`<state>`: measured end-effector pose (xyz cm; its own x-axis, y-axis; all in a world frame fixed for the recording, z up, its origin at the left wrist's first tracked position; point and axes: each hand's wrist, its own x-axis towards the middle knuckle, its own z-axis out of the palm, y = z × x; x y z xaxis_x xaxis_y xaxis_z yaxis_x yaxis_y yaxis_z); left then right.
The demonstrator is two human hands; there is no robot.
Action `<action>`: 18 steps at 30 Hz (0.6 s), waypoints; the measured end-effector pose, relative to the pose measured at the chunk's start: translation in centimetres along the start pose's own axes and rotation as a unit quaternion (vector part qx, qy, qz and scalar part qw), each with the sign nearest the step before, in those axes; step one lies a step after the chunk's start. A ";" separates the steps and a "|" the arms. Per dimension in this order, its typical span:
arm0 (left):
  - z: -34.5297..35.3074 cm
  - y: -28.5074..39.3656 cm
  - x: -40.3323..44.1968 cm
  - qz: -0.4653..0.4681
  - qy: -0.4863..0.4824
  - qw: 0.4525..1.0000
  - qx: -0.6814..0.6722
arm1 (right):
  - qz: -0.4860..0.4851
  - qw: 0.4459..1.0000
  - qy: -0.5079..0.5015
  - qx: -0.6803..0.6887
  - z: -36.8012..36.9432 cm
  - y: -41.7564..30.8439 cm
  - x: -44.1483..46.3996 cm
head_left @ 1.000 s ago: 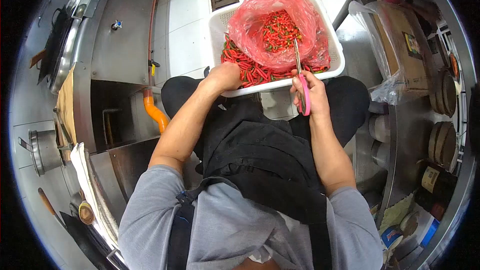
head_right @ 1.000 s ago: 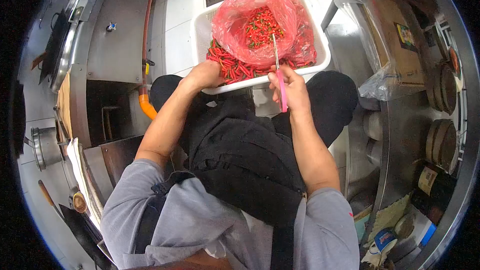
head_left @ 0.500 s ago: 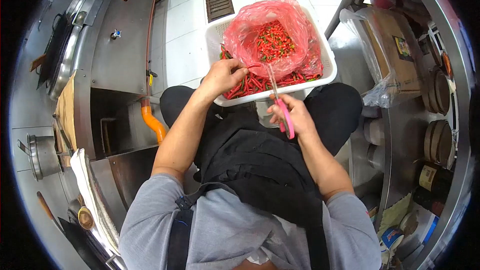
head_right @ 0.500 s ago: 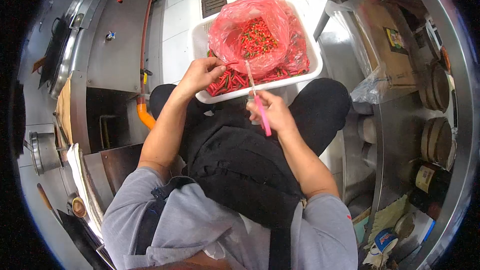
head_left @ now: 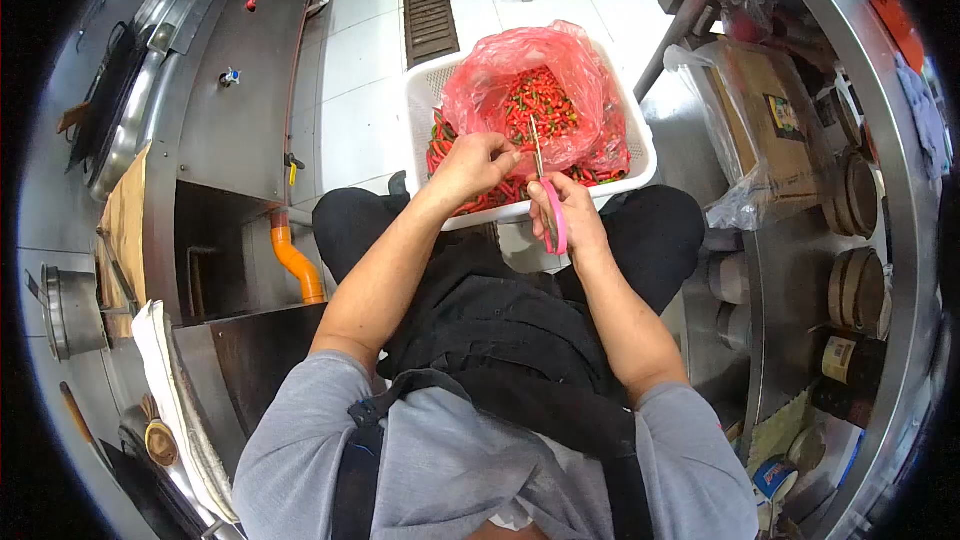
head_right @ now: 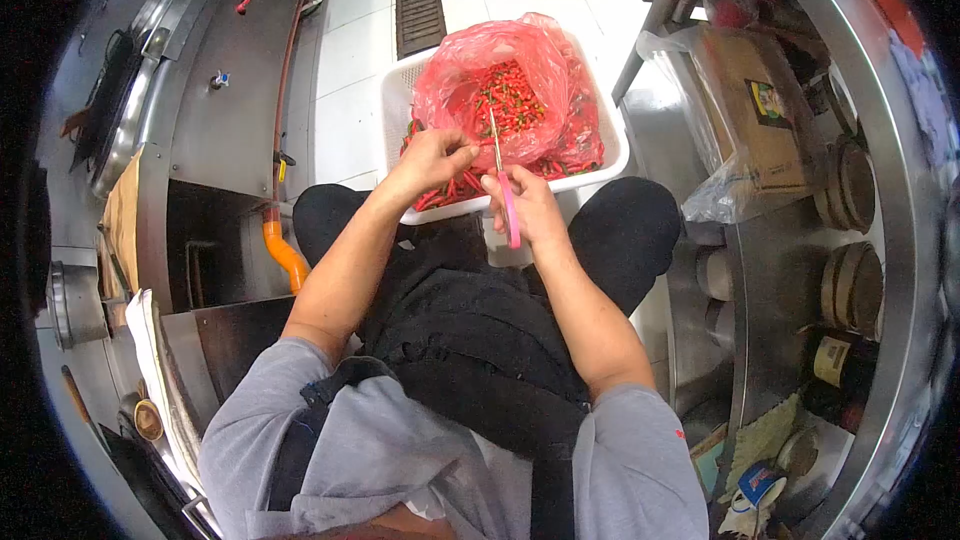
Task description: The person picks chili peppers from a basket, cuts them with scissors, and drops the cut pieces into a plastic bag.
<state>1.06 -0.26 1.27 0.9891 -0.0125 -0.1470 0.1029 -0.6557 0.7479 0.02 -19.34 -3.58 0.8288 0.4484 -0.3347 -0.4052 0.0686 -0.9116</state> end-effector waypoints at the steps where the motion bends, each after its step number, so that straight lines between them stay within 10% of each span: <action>1: 0.2 -0.4 0.2 0.004 0.013 1.000 0.014 | 0.025 1.000 0.001 0.001 0.1 -0.3 -0.1; 18: 0.8 -0.5 0.5 0.084 0.005 0.996 0.002 | -0.007 0.999 -0.035 -0.040 -0.6 -0.2 -0.2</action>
<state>1.38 -0.52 0.30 0.9933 -0.1150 -0.0146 -0.0638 -0.6480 0.7590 0.16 -20.00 -3.43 0.8047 0.5085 -0.3064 -0.3589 0.0054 -0.9334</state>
